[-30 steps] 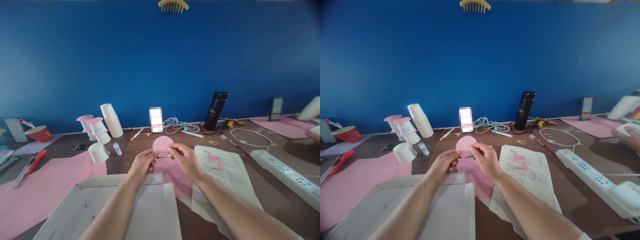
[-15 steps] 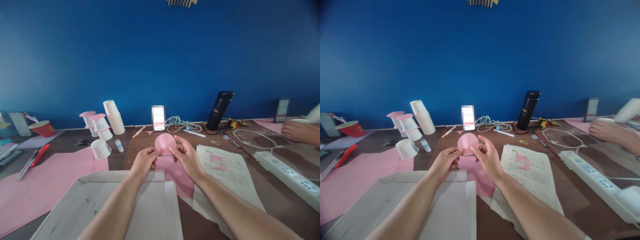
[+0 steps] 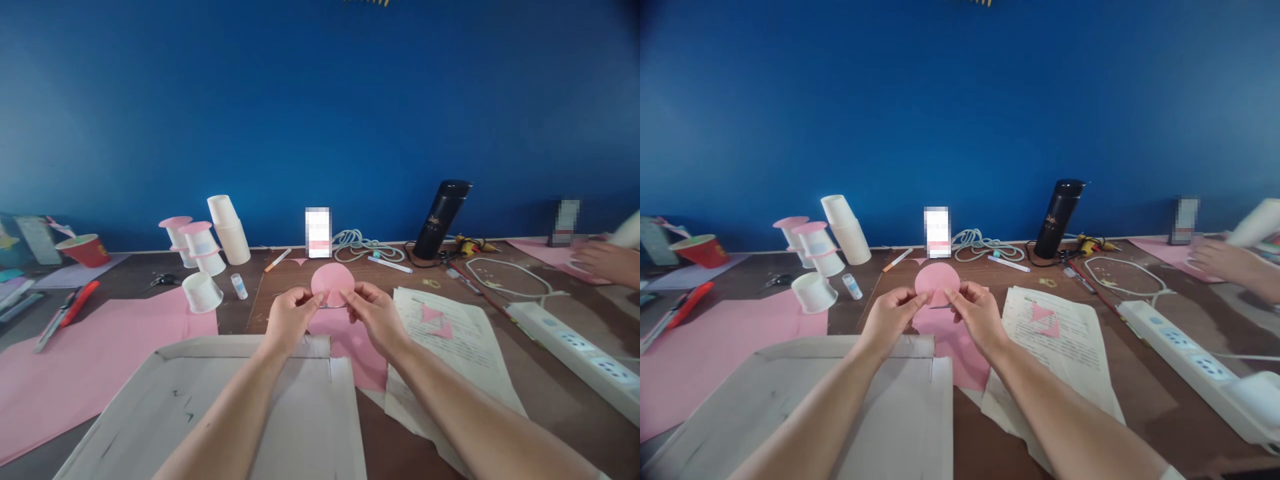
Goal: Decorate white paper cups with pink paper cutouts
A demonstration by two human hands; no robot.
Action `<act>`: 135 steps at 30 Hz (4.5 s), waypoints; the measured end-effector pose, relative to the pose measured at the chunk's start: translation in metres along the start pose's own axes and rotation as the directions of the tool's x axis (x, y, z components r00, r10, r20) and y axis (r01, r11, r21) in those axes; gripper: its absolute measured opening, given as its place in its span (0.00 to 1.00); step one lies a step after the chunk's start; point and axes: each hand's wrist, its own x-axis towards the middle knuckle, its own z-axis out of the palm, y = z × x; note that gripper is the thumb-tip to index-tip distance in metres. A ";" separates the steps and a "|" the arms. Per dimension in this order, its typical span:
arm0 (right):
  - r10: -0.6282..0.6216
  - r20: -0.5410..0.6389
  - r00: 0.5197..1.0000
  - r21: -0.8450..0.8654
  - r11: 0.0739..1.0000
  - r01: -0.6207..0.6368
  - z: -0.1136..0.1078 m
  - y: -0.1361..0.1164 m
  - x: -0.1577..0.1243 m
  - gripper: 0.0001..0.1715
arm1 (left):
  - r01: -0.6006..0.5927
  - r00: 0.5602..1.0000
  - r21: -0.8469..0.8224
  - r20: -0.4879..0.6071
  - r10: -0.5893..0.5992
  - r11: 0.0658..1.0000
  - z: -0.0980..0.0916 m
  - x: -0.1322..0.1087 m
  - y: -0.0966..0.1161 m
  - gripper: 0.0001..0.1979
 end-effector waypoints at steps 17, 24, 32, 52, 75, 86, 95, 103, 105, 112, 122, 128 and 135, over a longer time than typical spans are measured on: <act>0.060 -0.015 0.998 -0.030 0.998 -0.060 0.000 -0.001 -0.001 0.21 | -0.026 1.000 0.068 0.020 0.025 0.997 -0.001 -0.001 0.001 0.17; 0.035 -0.023 0.999 -0.056 0.998 -0.037 0.000 0.000 0.000 0.21 | 0.008 0.999 0.016 0.037 -0.008 1.000 -0.001 -0.002 0.001 0.19; -0.002 -0.025 1.000 -0.097 0.995 -0.001 -0.001 0.002 0.000 0.22 | 0.044 0.998 -0.031 0.048 -0.043 0.999 -0.001 -0.003 0.003 0.19; -0.046 -0.068 0.997 -0.201 0.979 0.032 0.002 -0.001 -0.002 0.21 | 0.082 0.992 -0.090 0.104 -0.073 0.993 0.001 -0.003 0.007 0.18; 0.121 0.067 0.990 0.153 0.980 -0.130 0.007 0.012 0.000 0.19 | 0.024 0.991 -0.082 0.133 -0.013 0.996 0.006 -0.004 0.010 0.15; 0.129 -0.035 0.991 0.084 0.989 -0.125 0.008 0.010 -0.001 0.18 | 0.025 0.986 0.092 0.164 -0.040 0.995 0.006 -0.005 0.009 0.16; 0.091 0.106 0.990 0.126 0.987 -0.104 0.006 0.011 -0.002 0.21 | 0.134 0.978 -0.044 0.168 -0.125 0.990 0.003 0.001 0.001 0.15; 0.126 0.131 0.983 0.166 0.975 -0.147 0.005 0.015 0.000 0.18 | 0.097 0.972 0.021 0.215 -0.099 0.995 0.004 0.002 -0.002 0.14; 0.123 0.104 0.987 0.130 0.982 -0.136 0.006 0.013 -0.001 0.18 | 0.071 0.972 0.059 0.219 -0.083 0.996 0.004 0.002 -0.004 0.14; 0.093 -0.031 0.995 -0.066 0.993 -0.095 0.007 0.003 -0.003 0.20 | 0.040 0.970 0.106 0.233 -0.064 0.994 0.005 0.003 -0.003 0.13; 0.062 0.099 0.993 0.033 0.997 -0.066 0.006 0.010 -0.002 0.26 | 0.106 0.982 -0.015 0.156 -0.102 0.994 0.005 0.003 -0.005 0.16; 0.050 0.121 0.991 -0.025 0.999 -0.047 0.012 0.005 -0.006 0.21 | 0.079 0.987 0.018 0.141 -0.081 0.997 0.007 0.003 -0.002 0.16; 0.100 -0.027 0.995 -0.122 0.987 -0.103 0.011 0.002 -0.005 0.20 | 0.124 0.964 -0.020 0.239 -0.115 0.992 0.005 0.001 0.001 0.16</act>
